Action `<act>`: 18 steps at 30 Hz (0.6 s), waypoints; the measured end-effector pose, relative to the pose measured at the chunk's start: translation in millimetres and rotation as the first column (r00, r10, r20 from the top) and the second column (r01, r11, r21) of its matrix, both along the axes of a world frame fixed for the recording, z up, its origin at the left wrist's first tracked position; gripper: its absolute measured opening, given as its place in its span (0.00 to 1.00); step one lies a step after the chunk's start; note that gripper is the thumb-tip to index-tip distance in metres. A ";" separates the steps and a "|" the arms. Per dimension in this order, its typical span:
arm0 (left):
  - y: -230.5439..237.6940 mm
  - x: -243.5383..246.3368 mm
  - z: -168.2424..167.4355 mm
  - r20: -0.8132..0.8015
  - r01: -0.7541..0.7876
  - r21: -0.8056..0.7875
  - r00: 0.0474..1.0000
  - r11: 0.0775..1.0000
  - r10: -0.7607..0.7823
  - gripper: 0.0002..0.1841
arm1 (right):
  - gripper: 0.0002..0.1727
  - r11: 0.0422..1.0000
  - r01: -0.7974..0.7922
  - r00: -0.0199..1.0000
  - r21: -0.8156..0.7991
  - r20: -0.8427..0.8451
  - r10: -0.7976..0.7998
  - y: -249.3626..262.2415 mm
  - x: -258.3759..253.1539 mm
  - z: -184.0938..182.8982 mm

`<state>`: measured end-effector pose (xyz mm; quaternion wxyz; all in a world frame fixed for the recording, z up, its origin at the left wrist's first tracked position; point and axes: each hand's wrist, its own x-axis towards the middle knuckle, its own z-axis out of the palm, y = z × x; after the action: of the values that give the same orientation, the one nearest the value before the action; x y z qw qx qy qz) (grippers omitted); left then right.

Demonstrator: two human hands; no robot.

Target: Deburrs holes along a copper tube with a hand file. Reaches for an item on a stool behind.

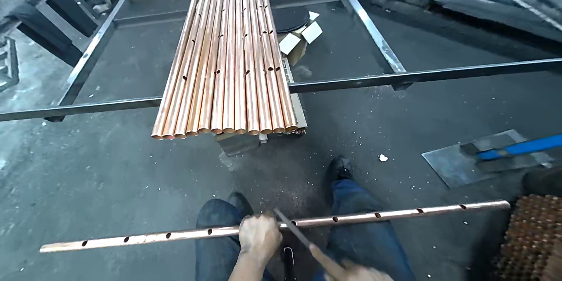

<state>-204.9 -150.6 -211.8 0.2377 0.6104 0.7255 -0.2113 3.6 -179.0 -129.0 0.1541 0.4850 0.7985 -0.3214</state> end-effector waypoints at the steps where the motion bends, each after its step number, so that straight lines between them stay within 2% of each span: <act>1: 0.4 0.8 -2.6 -0.008 0.014 0.029 1.000 0.999 -0.013 0.19 | 0.30 1.000 0.003 1.000 -0.007 0.029 -0.003 16.1 -10.4 -7.3; 4: -4.4 0.7 -7.0 -0.042 0.038 0.103 0.999 0.994 -0.034 0.19 | 0.31 0.994 -0.010 0.987 -0.105 0.156 0.027 47.1 -36.4 -14.7; 6: -9.3 -0.6 -13.9 -0.080 0.070 0.228 0.995 0.971 -0.053 0.17 | 0.30 0.997 -0.006 0.996 -0.074 0.092 0.013 26.1 -21.3 1.4; 9: -15.1 -0.9 -20.3 -0.096 0.076 0.276 0.994 0.958 -0.051 0.15 | 0.30 1.000 -0.007 0.999 -0.023 0.050 0.008 2.0 -8.1 8.6; 12: -13.9 -0.2 -21.9 -0.119 0.106 0.327 0.990 0.939 -0.070 0.19 | 0.30 0.992 0.010 0.989 -0.127 0.148 0.009 46.2 -41.7 -10.7; 14: -20.5 -1.8 -28.1 -0.159 0.145 0.465 0.984 0.873 -0.079 0.20 | 0.29 0.982 0.024 0.986 -0.185 0.164 0.007 62.7 -47.2 -13.0; 16: -27.7 -7.2 -37.0 -0.165 0.173 0.614 0.982 0.770 -0.089 0.11 | 0.28 0.985 0.084 0.996 -0.148 0.049 -0.078 52.8 -22.4 4.0; 18: -33.1 -11.1 -39.7 -0.144 0.185 0.674 0.983 0.715 -0.118 0.16 | 0.28 0.986 0.156 0.985 -0.060 -0.072 -0.160 39.6 15.8 22.9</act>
<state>-216.0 -183.7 -251.5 -0.0552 0.7020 0.7096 0.0248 19.4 -139.4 -106.1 0.1107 0.5298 0.7539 -0.3725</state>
